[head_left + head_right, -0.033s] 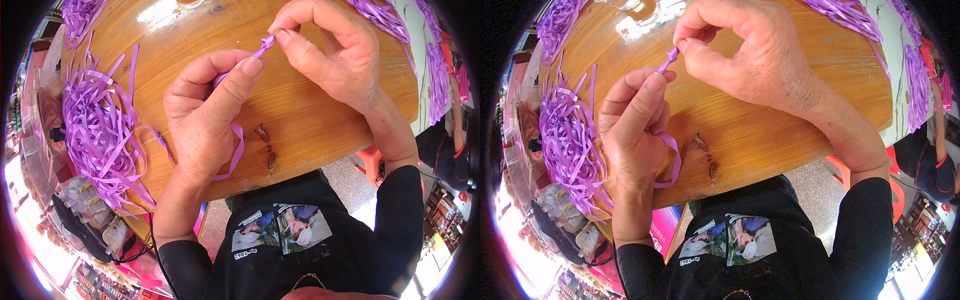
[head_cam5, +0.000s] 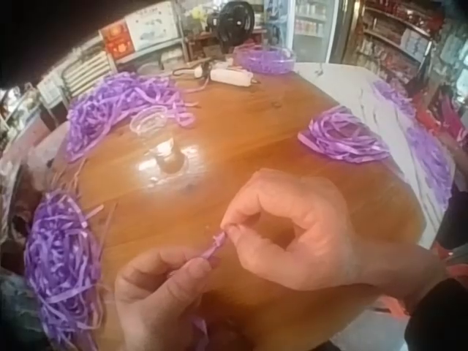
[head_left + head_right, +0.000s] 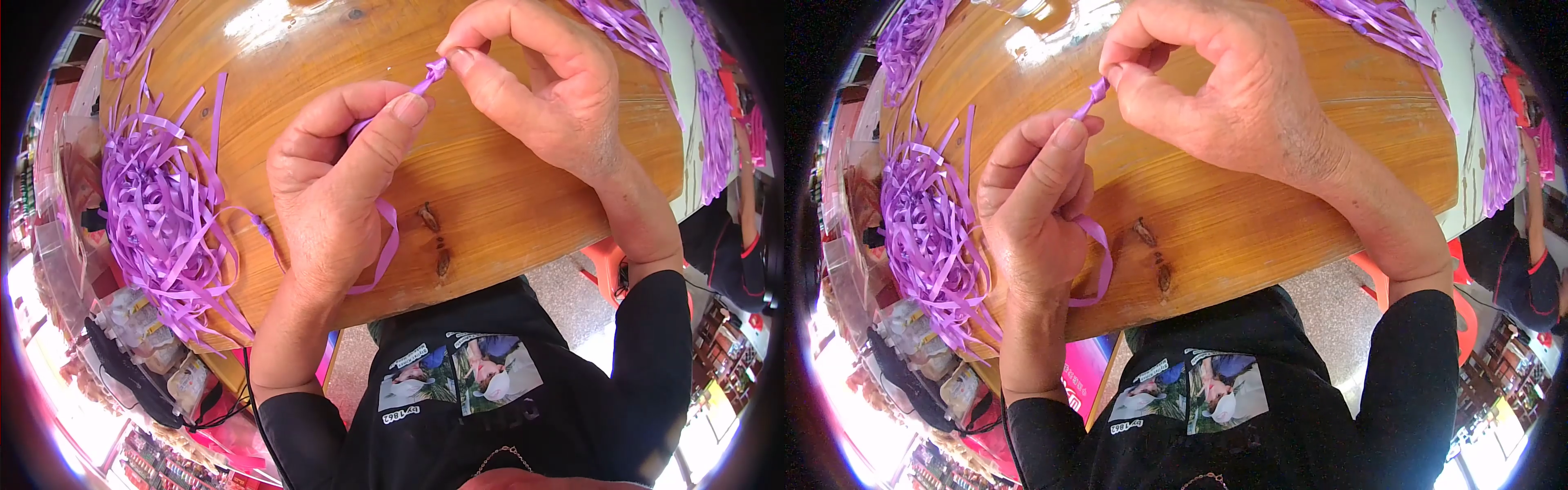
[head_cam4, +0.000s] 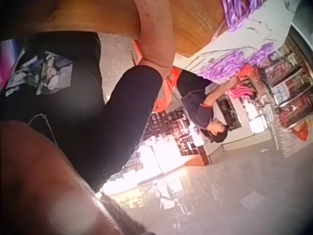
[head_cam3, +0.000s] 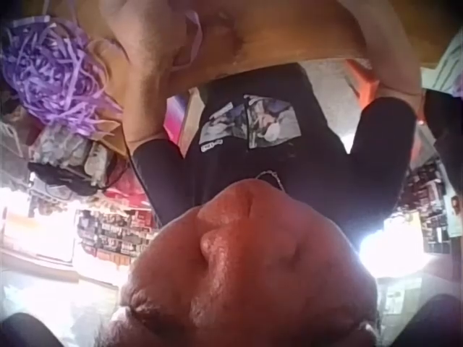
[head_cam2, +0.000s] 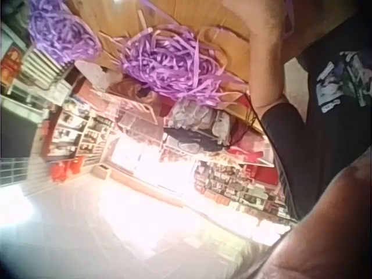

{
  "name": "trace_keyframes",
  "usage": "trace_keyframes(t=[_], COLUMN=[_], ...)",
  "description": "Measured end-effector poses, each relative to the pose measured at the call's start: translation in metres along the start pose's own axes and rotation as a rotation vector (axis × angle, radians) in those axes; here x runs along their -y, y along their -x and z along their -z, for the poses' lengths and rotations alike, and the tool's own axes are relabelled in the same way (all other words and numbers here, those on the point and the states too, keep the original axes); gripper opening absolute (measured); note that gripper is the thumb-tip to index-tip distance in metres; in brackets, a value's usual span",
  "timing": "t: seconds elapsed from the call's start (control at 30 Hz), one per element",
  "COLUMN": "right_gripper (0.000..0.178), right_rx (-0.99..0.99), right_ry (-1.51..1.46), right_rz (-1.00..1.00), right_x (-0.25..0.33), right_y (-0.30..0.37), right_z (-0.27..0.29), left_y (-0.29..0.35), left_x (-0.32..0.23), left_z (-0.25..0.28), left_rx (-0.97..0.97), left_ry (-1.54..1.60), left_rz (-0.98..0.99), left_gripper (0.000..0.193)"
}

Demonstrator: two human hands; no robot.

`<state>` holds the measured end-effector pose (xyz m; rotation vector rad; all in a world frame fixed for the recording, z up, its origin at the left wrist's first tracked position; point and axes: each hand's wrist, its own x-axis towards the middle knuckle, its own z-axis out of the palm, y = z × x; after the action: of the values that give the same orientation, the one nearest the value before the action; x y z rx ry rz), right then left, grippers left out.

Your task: The person picks up a purple ribbon from a pile on a wooden table and ties a knot at one end by hand. They then repeatedly fold and loop the ribbon around the initial knot to form a flower shape, occasionally dipping their fingers into a glass of water.

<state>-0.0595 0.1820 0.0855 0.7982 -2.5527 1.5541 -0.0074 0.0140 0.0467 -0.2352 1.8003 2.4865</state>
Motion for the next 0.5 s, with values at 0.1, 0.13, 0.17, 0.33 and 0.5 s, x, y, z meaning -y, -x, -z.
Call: trace_keyframes(t=[0.1, 0.13, 0.17, 0.33, 0.5], right_gripper=[0.004, 0.004, 0.005, 0.009, 0.022], right_rx=[0.003, 0.002, -0.1, -0.008, 0.039], right_ry=[0.002, 0.001, -0.158, 0.021, 0.064], right_rz=[-0.016, -0.019, 0.452, 0.049, 0.189], right_x=[-0.009, -0.018, -0.053, 0.001, 0.003], right_y=[-0.003, -0.005, -0.016, -0.002, -0.006], right_z=[-0.003, -0.006, -0.017, 0.001, 0.01], left_y=[0.001, 0.001, 0.001, 0.0, 0.0], left_x=[-0.002, -0.002, -0.002, -0.002, -0.002], left_z=[-0.003, -0.002, -0.005, -0.003, 0.008], left_rx=[-0.049, -0.038, -0.025, -0.056, 0.042], left_ry=[-0.005, -0.007, -0.006, -0.012, 0.151], left_rz=[0.024, 0.003, -0.008, -0.015, 0.043], left_gripper=[0.013, 0.014, 0.014, 0.016, 0.01])
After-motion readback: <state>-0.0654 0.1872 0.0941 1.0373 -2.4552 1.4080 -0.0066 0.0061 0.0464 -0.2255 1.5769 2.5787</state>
